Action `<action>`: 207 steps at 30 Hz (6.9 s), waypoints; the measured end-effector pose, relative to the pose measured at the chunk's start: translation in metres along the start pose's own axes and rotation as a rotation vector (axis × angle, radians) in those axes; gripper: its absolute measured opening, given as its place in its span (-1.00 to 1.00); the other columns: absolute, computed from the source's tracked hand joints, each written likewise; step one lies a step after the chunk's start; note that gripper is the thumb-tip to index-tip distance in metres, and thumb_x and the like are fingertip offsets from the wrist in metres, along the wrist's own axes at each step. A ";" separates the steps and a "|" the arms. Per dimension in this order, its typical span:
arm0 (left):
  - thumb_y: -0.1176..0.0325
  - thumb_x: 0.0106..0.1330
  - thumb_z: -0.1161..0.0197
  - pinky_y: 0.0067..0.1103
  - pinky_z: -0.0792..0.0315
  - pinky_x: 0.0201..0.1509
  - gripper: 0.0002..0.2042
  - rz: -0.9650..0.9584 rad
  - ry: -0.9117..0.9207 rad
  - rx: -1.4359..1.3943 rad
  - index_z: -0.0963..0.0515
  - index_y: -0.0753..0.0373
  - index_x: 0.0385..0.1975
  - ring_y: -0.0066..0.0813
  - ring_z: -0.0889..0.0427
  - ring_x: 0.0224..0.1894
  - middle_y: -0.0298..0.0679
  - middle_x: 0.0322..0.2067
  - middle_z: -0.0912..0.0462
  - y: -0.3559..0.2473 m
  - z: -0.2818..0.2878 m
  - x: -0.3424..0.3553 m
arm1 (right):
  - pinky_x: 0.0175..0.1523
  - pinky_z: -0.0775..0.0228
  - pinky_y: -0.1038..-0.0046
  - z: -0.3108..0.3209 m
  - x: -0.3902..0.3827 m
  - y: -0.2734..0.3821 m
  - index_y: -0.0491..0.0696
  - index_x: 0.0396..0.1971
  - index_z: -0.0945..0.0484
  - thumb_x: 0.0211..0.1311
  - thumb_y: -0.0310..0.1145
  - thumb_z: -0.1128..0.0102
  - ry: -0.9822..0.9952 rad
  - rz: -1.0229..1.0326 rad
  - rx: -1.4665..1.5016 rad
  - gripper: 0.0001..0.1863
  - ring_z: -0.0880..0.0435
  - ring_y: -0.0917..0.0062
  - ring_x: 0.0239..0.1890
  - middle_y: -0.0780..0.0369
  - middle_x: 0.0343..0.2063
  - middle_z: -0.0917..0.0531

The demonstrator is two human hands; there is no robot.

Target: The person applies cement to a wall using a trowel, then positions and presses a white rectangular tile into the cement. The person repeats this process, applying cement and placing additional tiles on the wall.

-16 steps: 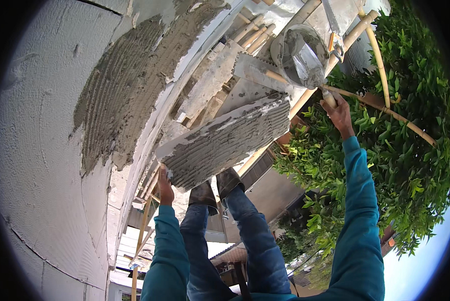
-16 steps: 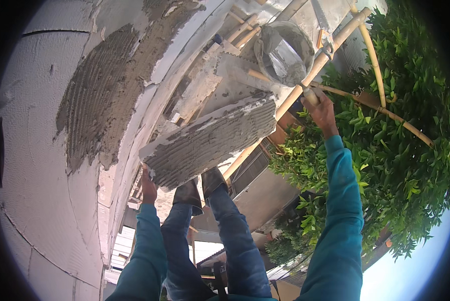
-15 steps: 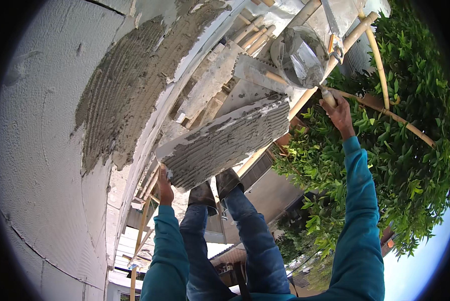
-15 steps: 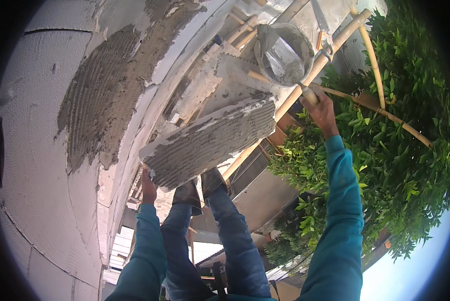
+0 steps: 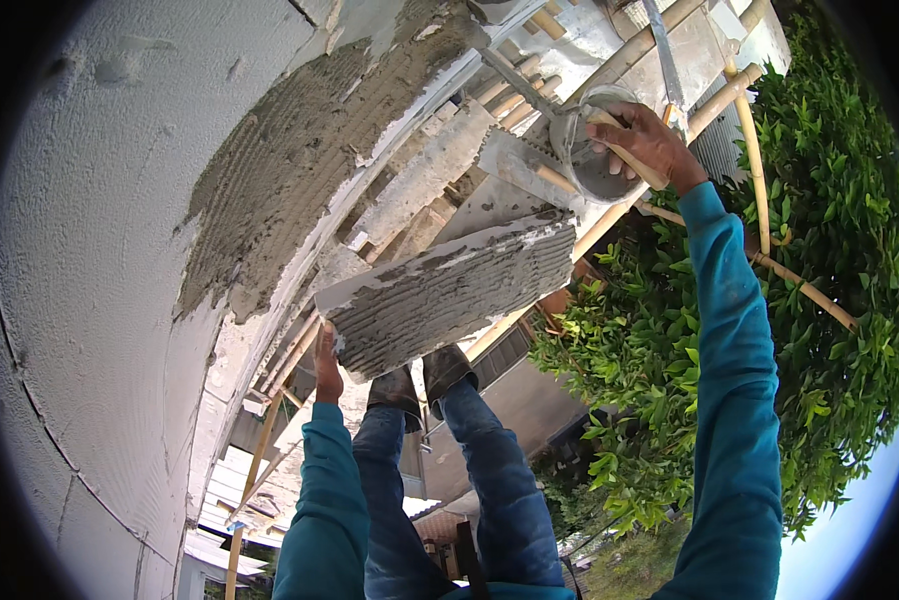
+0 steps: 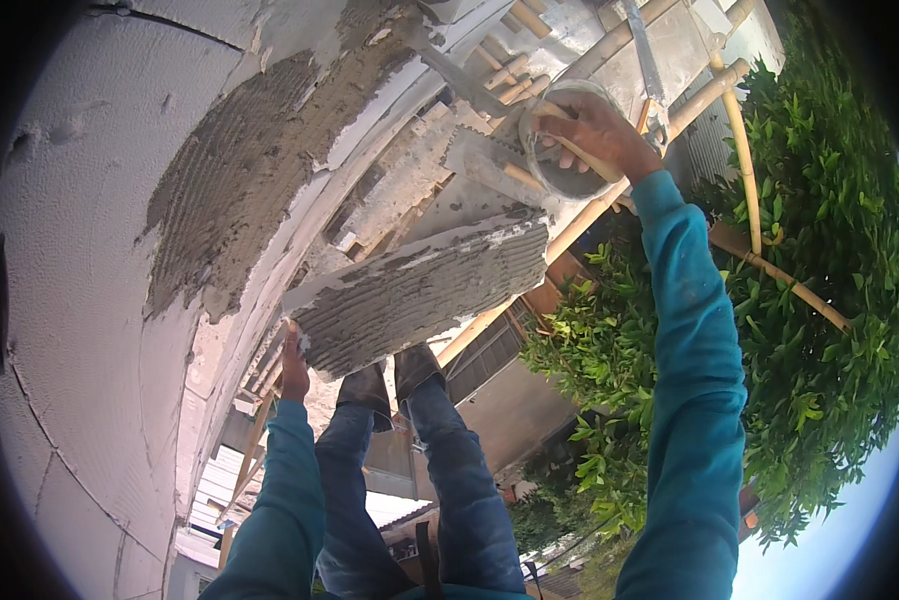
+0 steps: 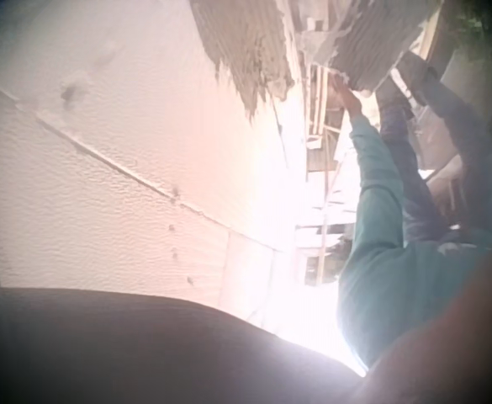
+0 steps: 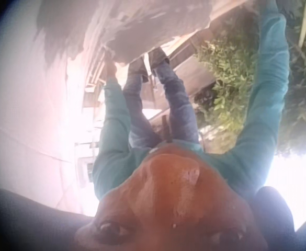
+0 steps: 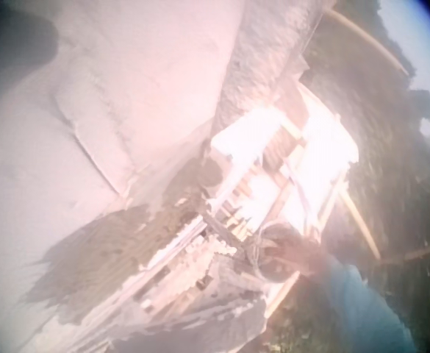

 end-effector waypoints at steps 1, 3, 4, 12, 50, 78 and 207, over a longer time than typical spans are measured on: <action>-0.17 0.41 -0.09 -0.44 -0.02 0.48 -0.20 -0.011 0.008 0.000 -0.12 0.31 0.44 -0.35 -0.19 0.42 -0.20 0.40 -0.23 -0.001 -0.001 0.000 | -0.61 -0.51 0.52 0.004 0.014 0.007 -0.12 -0.10 -0.55 0.13 0.08 -0.42 -0.062 -0.055 -0.028 -0.42 -0.59 0.62 -0.65 0.29 -0.47 -0.64; -0.18 0.40 -0.10 -0.43 -0.01 0.48 -0.20 -0.027 0.025 0.001 -0.12 0.31 0.44 -0.35 -0.18 0.43 -0.20 0.40 -0.22 -0.003 -0.002 0.001 | -0.60 -0.50 0.53 0.018 0.031 0.022 -0.12 -0.05 -0.53 0.12 0.11 -0.42 -0.095 -0.070 -0.017 -0.37 -0.59 0.62 -0.65 0.29 -0.48 -0.63; -0.18 0.41 -0.10 -0.44 -0.02 0.48 -0.20 -0.033 0.018 0.011 -0.13 0.31 0.44 -0.35 -0.18 0.43 -0.20 0.40 -0.22 -0.004 -0.001 0.001 | -0.60 -0.50 0.53 0.026 0.034 0.024 -0.12 -0.03 -0.52 0.11 0.12 -0.42 -0.137 -0.131 -0.035 -0.35 -0.59 0.62 -0.65 0.28 -0.49 -0.63; -0.23 0.39 -0.08 -0.37 0.01 0.46 -0.25 0.044 -0.033 0.082 -0.24 0.19 0.41 -0.38 -0.20 0.41 -0.30 0.38 -0.29 -0.002 0.002 0.000 | -0.59 -0.42 0.57 0.044 0.000 0.052 -0.11 -0.15 -0.60 0.23 0.15 -0.28 -0.183 0.088 -0.263 -0.44 -0.54 0.67 -0.65 0.32 -0.57 -0.57; -0.17 0.45 -0.02 -0.36 0.10 0.51 -0.25 0.004 0.002 0.098 -0.12 0.24 0.46 -0.27 -0.08 0.49 -0.18 0.44 -0.17 0.002 0.010 0.022 | -0.32 -0.50 0.65 0.080 -0.200 0.037 -0.08 0.03 -0.56 0.13 -0.10 -0.48 0.051 0.070 0.122 -0.46 -0.62 0.68 -0.33 0.26 -0.26 -0.66; -0.20 0.39 -0.08 -0.28 -0.22 0.42 -0.27 0.184 -0.039 -0.027 -0.22 0.18 0.40 -0.17 -0.37 0.30 -0.17 0.29 -0.40 -0.011 -0.002 0.081 | 0.00 -0.49 0.18 -0.030 0.008 -0.204 0.02 -0.26 -0.71 0.09 -0.26 -0.15 -0.948 0.192 -1.067 -0.74 -0.68 0.21 -0.12 0.13 -0.28 -0.73; -0.23 0.33 -0.15 0.04 -0.15 0.41 -0.14 0.504 0.020 -0.164 0.06 -0.02 0.51 -0.11 -0.14 0.44 -0.20 0.47 0.03 0.008 0.013 0.055 | 0.48 0.30 -0.18 -0.317 -0.100 -0.348 -0.05 0.51 0.17 0.17 0.34 -0.21 -0.506 -0.277 1.594 0.16 0.10 0.15 0.53 0.15 0.50 0.04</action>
Point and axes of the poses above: each hand's wrist, its own x-axis towards the middle knuckle, its own z-axis out of the back of the hand, y = z × x, the point moved 5 cm from there along x, towards the middle knuckle
